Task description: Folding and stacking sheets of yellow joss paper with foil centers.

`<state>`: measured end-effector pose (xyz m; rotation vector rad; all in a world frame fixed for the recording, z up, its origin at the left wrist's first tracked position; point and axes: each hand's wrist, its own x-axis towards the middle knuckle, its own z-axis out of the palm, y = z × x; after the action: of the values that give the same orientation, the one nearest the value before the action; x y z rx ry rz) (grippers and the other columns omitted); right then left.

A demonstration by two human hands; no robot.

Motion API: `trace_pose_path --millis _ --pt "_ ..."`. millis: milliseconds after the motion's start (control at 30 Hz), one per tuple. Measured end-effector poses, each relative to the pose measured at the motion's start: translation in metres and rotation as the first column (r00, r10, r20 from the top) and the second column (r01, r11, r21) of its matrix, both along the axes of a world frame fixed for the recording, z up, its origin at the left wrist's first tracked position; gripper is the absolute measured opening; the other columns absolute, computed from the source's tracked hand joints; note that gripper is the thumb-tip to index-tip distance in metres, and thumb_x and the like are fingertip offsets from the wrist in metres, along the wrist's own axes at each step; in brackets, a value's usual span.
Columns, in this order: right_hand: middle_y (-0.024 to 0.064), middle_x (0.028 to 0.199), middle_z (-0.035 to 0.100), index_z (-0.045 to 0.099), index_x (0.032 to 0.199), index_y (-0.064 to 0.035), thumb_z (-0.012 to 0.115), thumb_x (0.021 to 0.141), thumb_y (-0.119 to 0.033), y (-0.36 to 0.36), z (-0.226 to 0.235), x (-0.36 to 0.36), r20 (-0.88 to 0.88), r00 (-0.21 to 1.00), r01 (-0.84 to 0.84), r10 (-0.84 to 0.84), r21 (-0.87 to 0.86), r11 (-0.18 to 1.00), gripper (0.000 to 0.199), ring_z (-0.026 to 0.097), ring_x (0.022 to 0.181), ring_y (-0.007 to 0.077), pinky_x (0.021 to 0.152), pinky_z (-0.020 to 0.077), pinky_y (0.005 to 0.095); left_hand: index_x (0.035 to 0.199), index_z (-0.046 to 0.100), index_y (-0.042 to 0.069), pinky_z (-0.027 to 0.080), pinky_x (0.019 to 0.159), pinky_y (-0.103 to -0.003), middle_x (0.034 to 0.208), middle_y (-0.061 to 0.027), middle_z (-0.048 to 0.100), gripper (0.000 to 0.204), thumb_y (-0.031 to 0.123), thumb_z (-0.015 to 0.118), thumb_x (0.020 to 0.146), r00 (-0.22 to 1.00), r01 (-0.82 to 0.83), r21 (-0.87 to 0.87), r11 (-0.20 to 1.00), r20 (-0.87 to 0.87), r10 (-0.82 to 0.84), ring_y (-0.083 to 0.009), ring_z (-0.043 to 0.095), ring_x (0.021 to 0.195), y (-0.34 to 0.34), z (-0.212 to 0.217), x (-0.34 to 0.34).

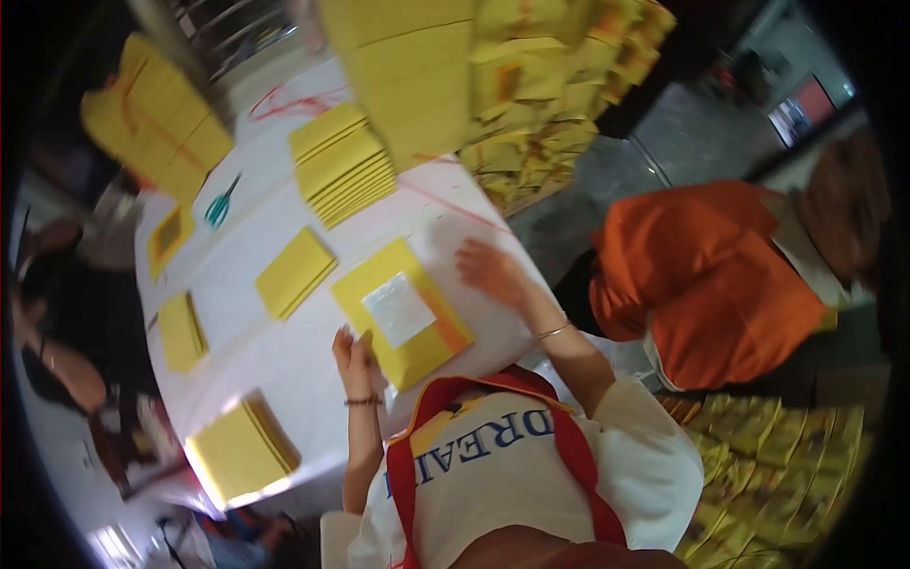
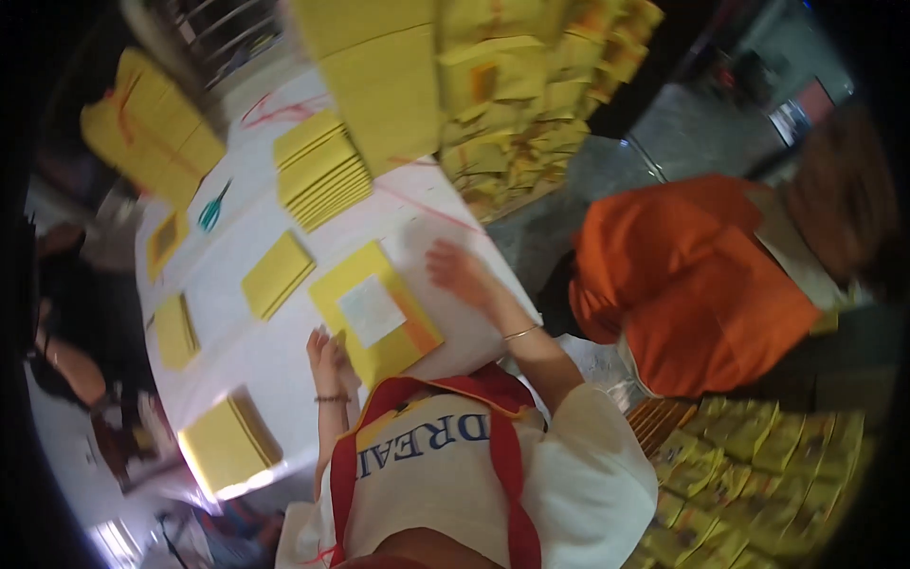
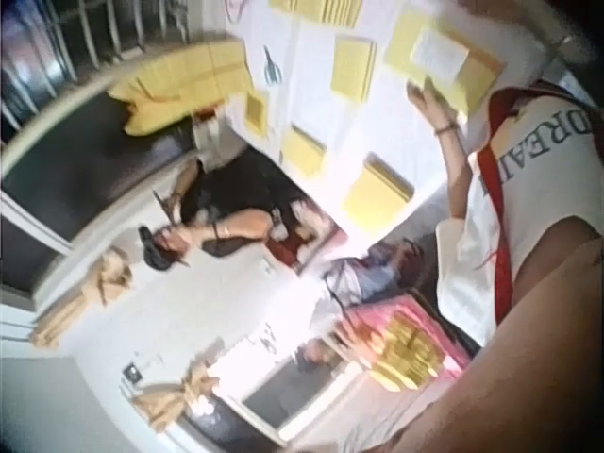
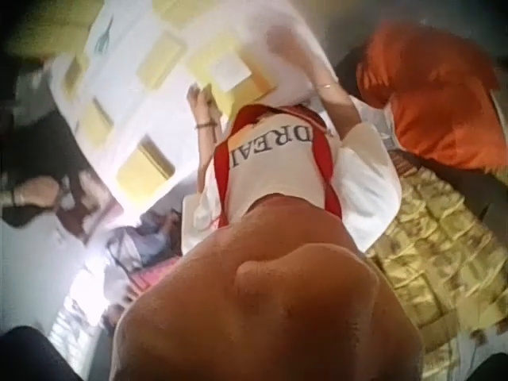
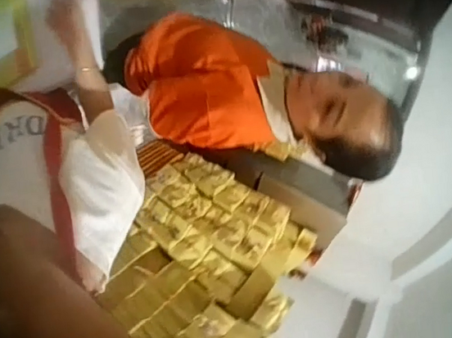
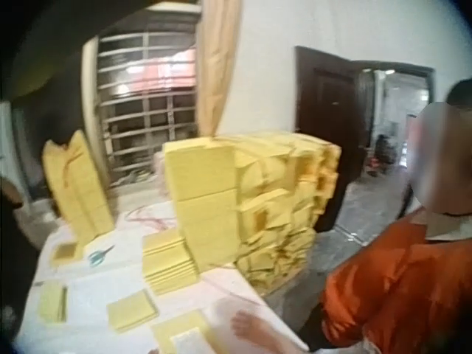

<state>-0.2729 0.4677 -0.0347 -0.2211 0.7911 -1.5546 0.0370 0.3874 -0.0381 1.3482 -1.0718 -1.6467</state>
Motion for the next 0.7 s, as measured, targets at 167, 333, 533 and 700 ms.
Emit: trace_pose_path --millis 167,333,533,700 --pt "0.0027 0.115 0.052 0.045 0.125 -0.0135 0.055 0.086 -0.033 0.009 0.013 0.02 -0.292 0.956 0.031 0.031 0.206 0.978 0.045 0.051 0.098 0.0158 0.082 0.0412 0.0304 0.136 0.027 0.012 0.039 0.075 -0.035 0.128 -0.0065 0.037 0.065 0.032 0.057 0.081 0.988 0.129 0.199 0.972 0.062 -0.144 -0.0169 0.045 0.105 0.003 0.027 -0.005" --pt "0.0022 0.111 0.055 0.049 0.12 -0.0098 0.053 0.088 -0.025 0.004 0.084 0.019 -0.45 0.892 0.14 -0.039 0.193 0.971 0.036 0.052 0.097 0.012 0.082 0.0423 0.0279 0.136 0.026 0.014 0.039 0.077 -0.038 0.129 -0.0049 0.036 0.066 0.033 0.058 0.081 0.984 0.171 0.209 0.963 0.004 -0.176 -0.0182 0.046 0.107 0.002 0.029 -0.007" --pt "0.0063 0.081 0.059 0.059 0.099 -0.0005 0.054 0.087 -0.012 0.016 0.24 0.062 -0.672 0.74 -0.446 -0.018 -0.511 0.735 0.018 0.055 0.074 0.0128 0.068 0.0435 0.0249 0.133 0.028 0.012 0.041 0.077 -0.033 0.125 -0.006 0.04 0.062 0.03 0.058 0.082 0.987 0.154 0.203 0.967 0.007 -0.159 -0.0178 0.047 0.106 0.01 0.037 -0.006" --pt "0.0094 0.079 0.058 0.057 0.1 0.0027 0.058 0.082 -0.029 0.028 0.318 0.108 -0.403 0.798 -0.518 0.448 -0.838 0.169 0.037 0.054 0.068 0.0208 0.063 0.0405 0.0306 0.127 0.035 0.008 0.039 0.066 -0.021 0.113 -0.0038 0.049 0.055 0.023 0.061 0.081 0.973 0.13 0.207 0.97 -0.212 -0.086 -0.0135 0.052 0.093 0.014 0.033 -0.005"
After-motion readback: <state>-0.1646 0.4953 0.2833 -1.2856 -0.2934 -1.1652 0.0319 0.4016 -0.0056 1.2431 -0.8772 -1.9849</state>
